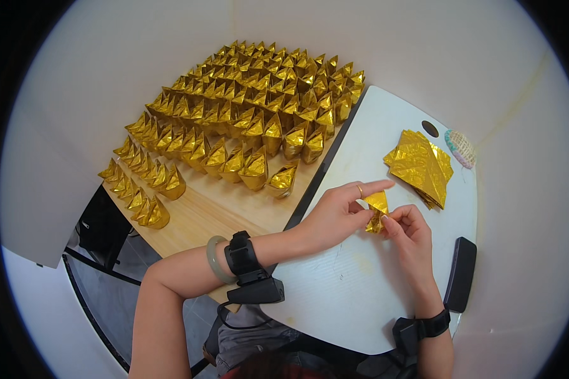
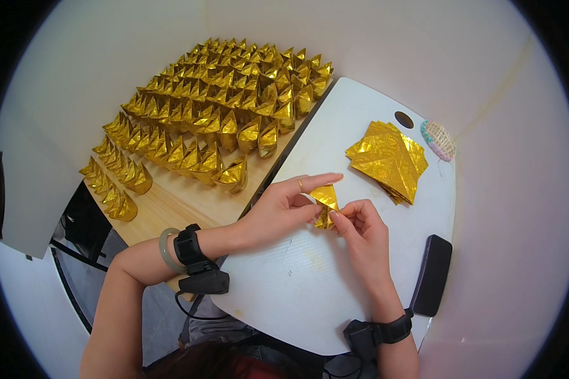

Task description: Folding square gold paper into decorative ingot shapes.

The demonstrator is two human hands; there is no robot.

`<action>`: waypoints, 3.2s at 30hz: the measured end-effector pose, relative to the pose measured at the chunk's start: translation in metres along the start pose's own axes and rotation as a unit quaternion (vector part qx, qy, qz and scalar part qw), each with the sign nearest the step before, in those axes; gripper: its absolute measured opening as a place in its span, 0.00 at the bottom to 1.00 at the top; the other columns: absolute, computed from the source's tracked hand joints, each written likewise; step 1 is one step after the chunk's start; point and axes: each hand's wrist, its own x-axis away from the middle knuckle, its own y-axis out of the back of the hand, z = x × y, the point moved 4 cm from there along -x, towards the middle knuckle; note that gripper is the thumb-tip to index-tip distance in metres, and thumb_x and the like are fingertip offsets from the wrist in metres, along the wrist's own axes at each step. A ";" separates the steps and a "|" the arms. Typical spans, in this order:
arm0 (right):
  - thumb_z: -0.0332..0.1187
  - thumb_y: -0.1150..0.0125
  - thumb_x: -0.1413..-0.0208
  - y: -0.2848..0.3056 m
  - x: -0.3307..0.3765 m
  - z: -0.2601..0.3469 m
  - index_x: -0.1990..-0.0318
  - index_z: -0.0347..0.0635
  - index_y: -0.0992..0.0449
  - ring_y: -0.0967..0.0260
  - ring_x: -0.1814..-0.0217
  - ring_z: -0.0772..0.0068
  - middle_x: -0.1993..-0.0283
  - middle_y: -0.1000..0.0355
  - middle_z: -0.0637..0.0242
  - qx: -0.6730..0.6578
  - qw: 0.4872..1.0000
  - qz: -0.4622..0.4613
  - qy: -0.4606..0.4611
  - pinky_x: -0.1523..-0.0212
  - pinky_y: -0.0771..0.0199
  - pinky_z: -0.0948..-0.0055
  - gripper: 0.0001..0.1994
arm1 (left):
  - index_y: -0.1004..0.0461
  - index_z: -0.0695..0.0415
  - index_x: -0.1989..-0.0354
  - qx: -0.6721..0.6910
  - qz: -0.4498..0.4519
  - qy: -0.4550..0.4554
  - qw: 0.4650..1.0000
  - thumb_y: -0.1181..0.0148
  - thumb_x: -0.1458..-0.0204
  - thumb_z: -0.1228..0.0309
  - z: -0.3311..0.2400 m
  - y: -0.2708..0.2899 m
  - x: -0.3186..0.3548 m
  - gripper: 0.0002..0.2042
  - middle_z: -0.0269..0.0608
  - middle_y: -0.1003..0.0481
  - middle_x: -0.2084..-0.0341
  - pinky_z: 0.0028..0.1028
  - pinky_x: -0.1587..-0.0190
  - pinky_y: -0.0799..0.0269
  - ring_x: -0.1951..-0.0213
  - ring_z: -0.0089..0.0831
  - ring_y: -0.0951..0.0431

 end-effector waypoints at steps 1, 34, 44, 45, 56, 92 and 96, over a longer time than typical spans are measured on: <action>0.27 0.41 0.40 -0.002 0.000 0.002 0.60 0.36 0.32 0.31 0.63 0.82 0.65 0.29 0.69 -0.011 1.000 0.000 0.001 0.60 0.30 0.81 0.06 | 0.32 0.58 0.40 -0.055 0.004 -0.017 0.998 0.47 0.44 0.80 0.000 0.000 0.000 0.21 0.38 0.27 0.59 0.19 0.60 0.28 0.62 0.19 0.24; 0.26 0.43 0.40 -0.001 0.004 0.018 0.48 0.39 0.35 0.40 0.78 0.87 0.80 0.36 0.75 0.028 0.999 -0.029 -0.012 0.76 0.42 0.85 0.14 | 0.29 0.62 0.56 0.051 0.066 0.114 0.990 0.42 0.44 0.75 0.014 0.000 -0.004 0.09 0.34 0.23 0.68 0.17 0.61 0.30 0.64 0.17 0.25; 0.23 0.38 0.45 0.004 0.005 0.019 0.45 0.39 0.35 0.36 0.76 0.86 0.79 0.33 0.74 0.078 0.995 -0.038 0.040 0.73 0.36 0.85 0.21 | 0.26 0.61 0.60 0.035 0.023 0.066 0.997 0.39 0.45 0.73 0.009 0.004 -0.006 0.07 0.34 0.24 0.68 0.19 0.62 0.31 0.67 0.17 0.26; 0.23 0.38 0.45 0.004 0.005 0.019 0.45 0.39 0.35 0.36 0.76 0.86 0.79 0.33 0.74 0.078 0.995 -0.037 0.039 0.73 0.36 0.85 0.21 | 0.24 0.60 0.61 0.007 0.027 0.072 0.997 0.39 0.45 0.72 0.006 0.004 -0.005 0.07 0.33 0.24 0.68 0.18 0.63 0.32 0.67 0.16 0.26; 0.34 0.49 0.35 0.011 0.004 0.015 0.44 0.38 0.34 0.33 0.70 0.86 0.69 0.29 0.71 -0.012 0.998 -0.009 0.060 0.68 0.35 0.85 0.15 | 0.22 0.59 0.63 -0.017 0.063 0.067 0.996 0.38 0.45 0.70 0.010 0.003 -0.005 0.06 0.30 0.24 0.69 0.16 0.67 0.35 0.71 0.14 0.30; 0.33 0.45 0.38 -0.005 0.005 0.002 0.56 0.36 0.28 0.38 0.67 0.85 0.64 0.30 0.71 -0.307 0.921 0.131 -0.199 0.67 0.34 0.85 0.10 | 0.28 0.55 0.60 0.313 0.141 0.225 0.912 0.47 0.38 0.63 0.023 -0.006 0.004 0.09 0.28 0.26 0.65 0.12 0.71 0.33 0.66 0.11 0.28; 0.32 0.46 0.38 -0.004 0.005 -0.002 0.54 0.35 0.29 0.38 0.67 0.85 0.64 0.31 0.71 -0.361 0.902 0.136 -0.194 0.69 0.35 0.86 0.10 | 0.28 0.53 0.60 0.304 0.105 0.228 0.919 0.46 0.39 0.65 0.023 -0.005 0.003 0.07 0.26 0.27 0.65 0.12 0.71 0.36 0.67 0.10 0.30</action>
